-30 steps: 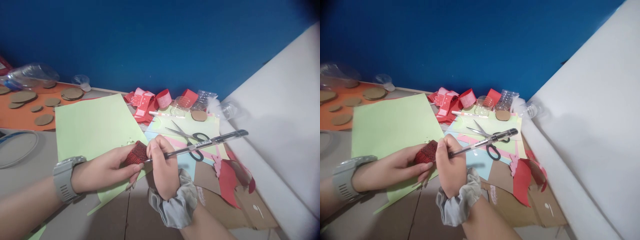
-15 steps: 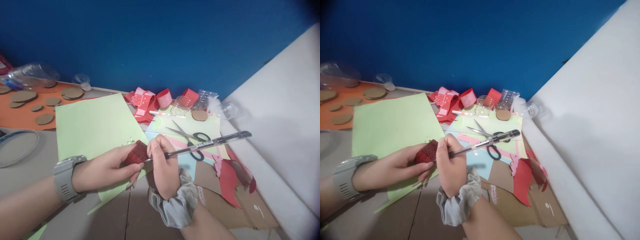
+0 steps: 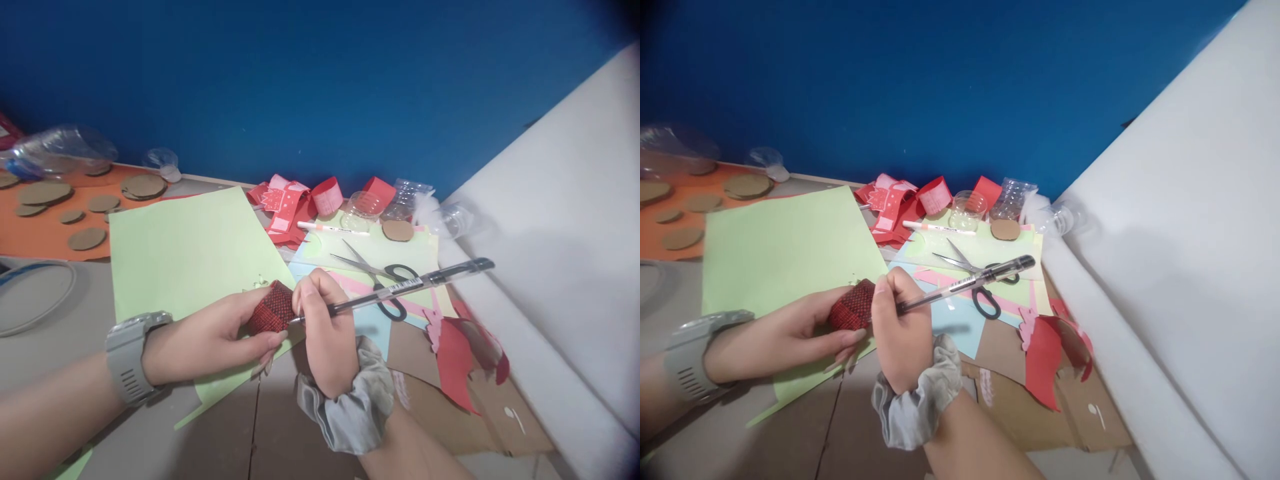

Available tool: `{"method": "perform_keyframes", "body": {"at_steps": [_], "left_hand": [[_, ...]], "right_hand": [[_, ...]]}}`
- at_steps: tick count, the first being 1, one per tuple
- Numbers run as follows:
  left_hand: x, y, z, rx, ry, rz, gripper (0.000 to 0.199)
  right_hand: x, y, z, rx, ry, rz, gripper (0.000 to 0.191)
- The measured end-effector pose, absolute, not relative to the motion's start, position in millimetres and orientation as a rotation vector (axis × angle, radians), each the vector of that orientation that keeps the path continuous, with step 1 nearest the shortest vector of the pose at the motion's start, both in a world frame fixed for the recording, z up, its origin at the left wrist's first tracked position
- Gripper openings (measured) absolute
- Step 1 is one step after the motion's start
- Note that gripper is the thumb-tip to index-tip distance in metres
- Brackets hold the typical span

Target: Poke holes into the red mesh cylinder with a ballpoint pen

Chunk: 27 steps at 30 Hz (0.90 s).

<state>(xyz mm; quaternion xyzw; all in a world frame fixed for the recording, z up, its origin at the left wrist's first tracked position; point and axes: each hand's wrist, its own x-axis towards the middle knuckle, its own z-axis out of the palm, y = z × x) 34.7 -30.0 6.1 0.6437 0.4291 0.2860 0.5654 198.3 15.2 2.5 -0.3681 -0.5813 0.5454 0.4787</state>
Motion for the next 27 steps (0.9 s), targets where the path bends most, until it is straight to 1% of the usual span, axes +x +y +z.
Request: {"method": "perform_keyframes", "body": {"at_steps": [12, 18, 27], "left_hand": [[34.5, -31.0, 8.2, 1.510, 1.018, 0.672, 0.020], [33.9, -30.7, 5.0, 1.503, 1.022, 0.674, 0.017], [33.6, -30.7, 6.3, 1.497, 1.013, 0.674, 0.017]], "right_hand": [[197.7, 15.4, 2.8, -0.916, -1.411, 1.324, 0.035], [197.9, 15.7, 3.6, -0.912, -1.417, 1.344, 0.037], [197.6, 15.8, 3.1, -0.907, -1.416, 1.347, 0.035]]}}
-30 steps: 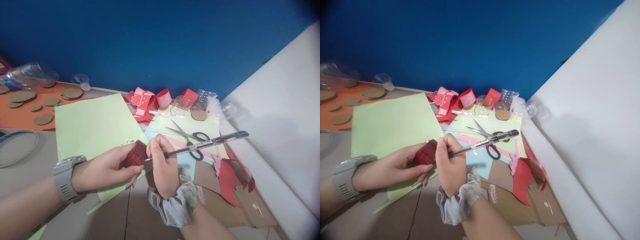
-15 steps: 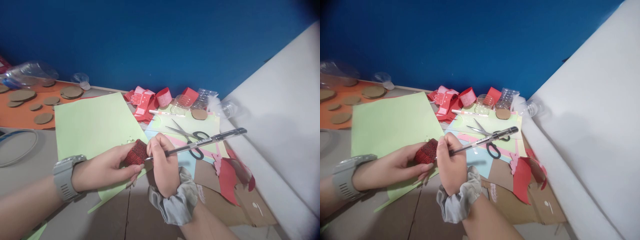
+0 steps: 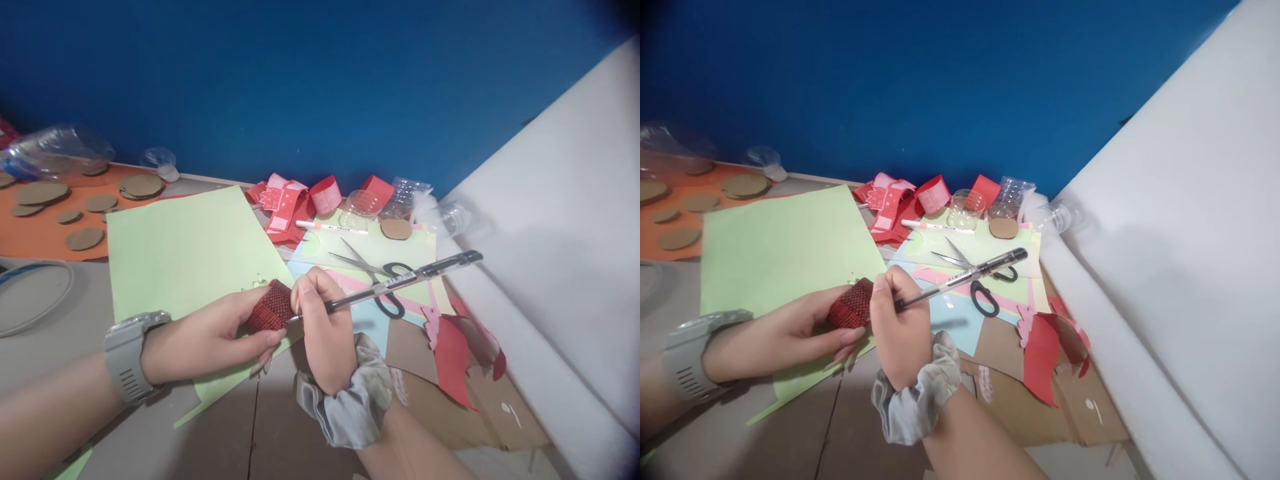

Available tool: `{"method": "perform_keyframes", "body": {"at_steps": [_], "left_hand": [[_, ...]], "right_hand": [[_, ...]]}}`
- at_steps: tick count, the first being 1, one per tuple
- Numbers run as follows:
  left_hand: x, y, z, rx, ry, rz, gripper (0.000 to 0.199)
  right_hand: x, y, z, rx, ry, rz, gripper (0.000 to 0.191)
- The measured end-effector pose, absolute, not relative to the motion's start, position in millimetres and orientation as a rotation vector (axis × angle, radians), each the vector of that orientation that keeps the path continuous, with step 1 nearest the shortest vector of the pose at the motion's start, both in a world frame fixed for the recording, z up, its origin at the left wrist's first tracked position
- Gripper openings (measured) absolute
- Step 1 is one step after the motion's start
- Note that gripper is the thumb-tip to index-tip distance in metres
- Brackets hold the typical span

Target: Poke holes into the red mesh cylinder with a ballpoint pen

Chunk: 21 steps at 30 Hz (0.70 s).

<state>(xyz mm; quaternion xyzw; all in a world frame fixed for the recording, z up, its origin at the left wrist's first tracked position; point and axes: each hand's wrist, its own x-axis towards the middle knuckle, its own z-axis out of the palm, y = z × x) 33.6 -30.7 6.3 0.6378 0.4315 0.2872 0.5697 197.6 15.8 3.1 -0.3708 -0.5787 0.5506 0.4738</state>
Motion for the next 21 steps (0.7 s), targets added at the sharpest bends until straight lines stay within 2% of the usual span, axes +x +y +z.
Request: {"method": "perform_keyframes", "body": {"at_steps": [21], "left_hand": [[34.2, -29.2, 6.9, 1.509, 0.985, 0.659, 0.020]], "right_hand": [[197.3, 16.9, 1.7, -0.925, -1.398, 1.320, 0.034]]}}
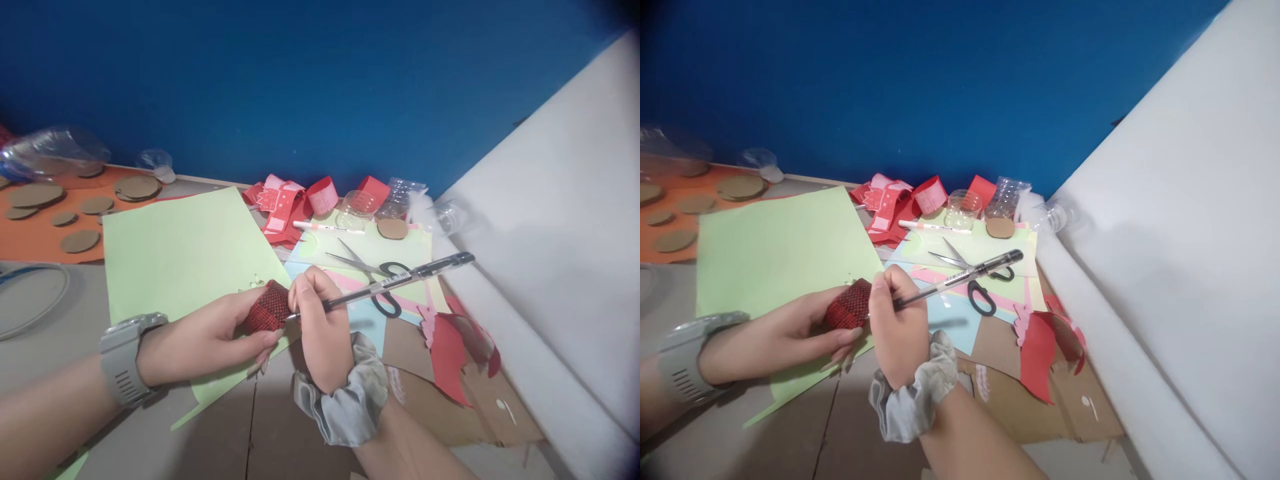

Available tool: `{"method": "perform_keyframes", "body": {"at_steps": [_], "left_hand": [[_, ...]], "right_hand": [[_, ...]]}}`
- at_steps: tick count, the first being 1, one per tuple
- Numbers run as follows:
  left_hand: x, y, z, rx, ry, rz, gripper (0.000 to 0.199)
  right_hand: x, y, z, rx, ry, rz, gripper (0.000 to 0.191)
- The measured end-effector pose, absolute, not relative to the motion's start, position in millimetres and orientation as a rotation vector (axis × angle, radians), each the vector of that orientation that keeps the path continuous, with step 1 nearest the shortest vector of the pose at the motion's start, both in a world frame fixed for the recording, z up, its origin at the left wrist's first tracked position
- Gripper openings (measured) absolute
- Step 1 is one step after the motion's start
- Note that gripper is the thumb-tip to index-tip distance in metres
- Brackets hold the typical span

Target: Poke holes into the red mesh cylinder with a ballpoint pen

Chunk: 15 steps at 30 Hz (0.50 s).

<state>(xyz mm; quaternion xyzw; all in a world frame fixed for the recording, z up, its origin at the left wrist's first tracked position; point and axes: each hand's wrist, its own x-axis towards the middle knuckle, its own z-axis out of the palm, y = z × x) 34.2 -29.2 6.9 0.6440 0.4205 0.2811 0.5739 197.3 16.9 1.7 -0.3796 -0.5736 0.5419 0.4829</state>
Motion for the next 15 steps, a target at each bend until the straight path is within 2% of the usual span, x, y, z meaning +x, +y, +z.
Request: {"method": "perform_keyframes", "body": {"at_steps": [15], "left_hand": [[33.0, -29.8, 3.4, 1.491, 0.957, 0.680, 0.018]], "right_hand": [[197.6, 15.5, -0.3, -0.865, -1.395, 1.307, 0.035]]}}
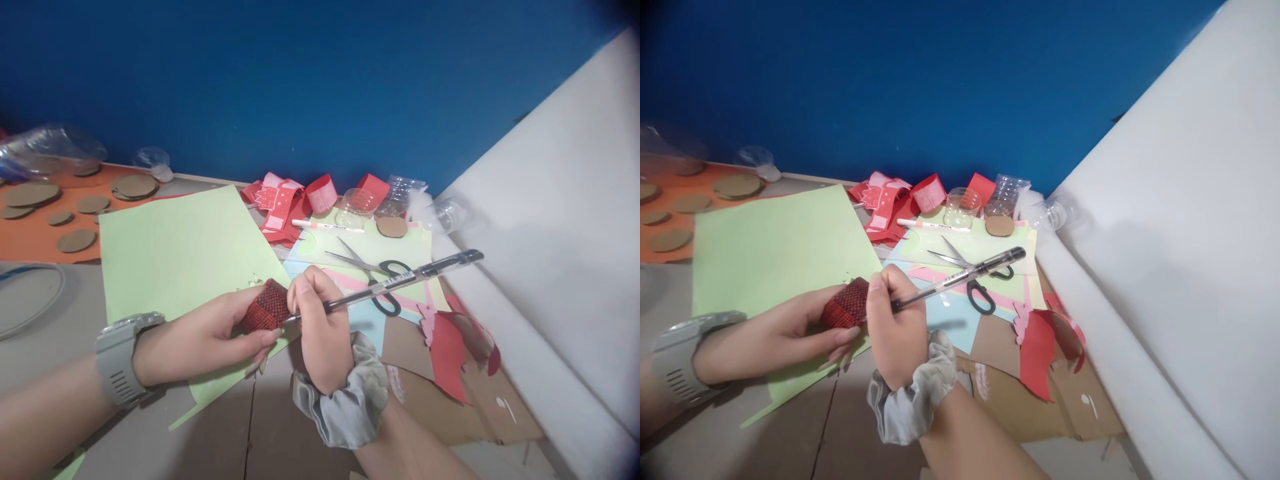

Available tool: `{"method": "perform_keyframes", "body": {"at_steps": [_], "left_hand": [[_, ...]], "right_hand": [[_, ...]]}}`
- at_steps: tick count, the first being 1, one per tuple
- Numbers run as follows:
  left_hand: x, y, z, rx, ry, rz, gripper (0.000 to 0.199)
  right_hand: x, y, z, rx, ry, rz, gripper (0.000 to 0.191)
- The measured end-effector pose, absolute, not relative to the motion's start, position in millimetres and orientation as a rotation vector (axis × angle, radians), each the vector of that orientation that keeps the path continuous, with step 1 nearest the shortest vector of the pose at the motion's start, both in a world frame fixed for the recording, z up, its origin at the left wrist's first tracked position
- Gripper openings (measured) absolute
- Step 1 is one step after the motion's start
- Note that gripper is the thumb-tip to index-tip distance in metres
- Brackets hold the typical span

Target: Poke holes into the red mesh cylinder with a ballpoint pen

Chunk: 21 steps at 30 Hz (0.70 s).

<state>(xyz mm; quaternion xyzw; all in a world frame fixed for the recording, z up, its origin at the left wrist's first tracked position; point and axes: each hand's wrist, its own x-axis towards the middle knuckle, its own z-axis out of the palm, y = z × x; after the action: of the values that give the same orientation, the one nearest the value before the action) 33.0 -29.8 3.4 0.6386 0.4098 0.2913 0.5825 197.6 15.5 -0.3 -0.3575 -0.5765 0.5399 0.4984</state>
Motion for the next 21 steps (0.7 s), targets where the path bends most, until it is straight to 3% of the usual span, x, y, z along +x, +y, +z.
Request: {"method": "perform_keyframes", "body": {"at_steps": [21], "left_hand": [[34.5, -26.9, 9.7, 1.390, 0.898, 0.691, 0.025]], "right_hand": [[198.7, 12.8, -4.6, -0.775, -1.393, 1.279, 0.041]]}}
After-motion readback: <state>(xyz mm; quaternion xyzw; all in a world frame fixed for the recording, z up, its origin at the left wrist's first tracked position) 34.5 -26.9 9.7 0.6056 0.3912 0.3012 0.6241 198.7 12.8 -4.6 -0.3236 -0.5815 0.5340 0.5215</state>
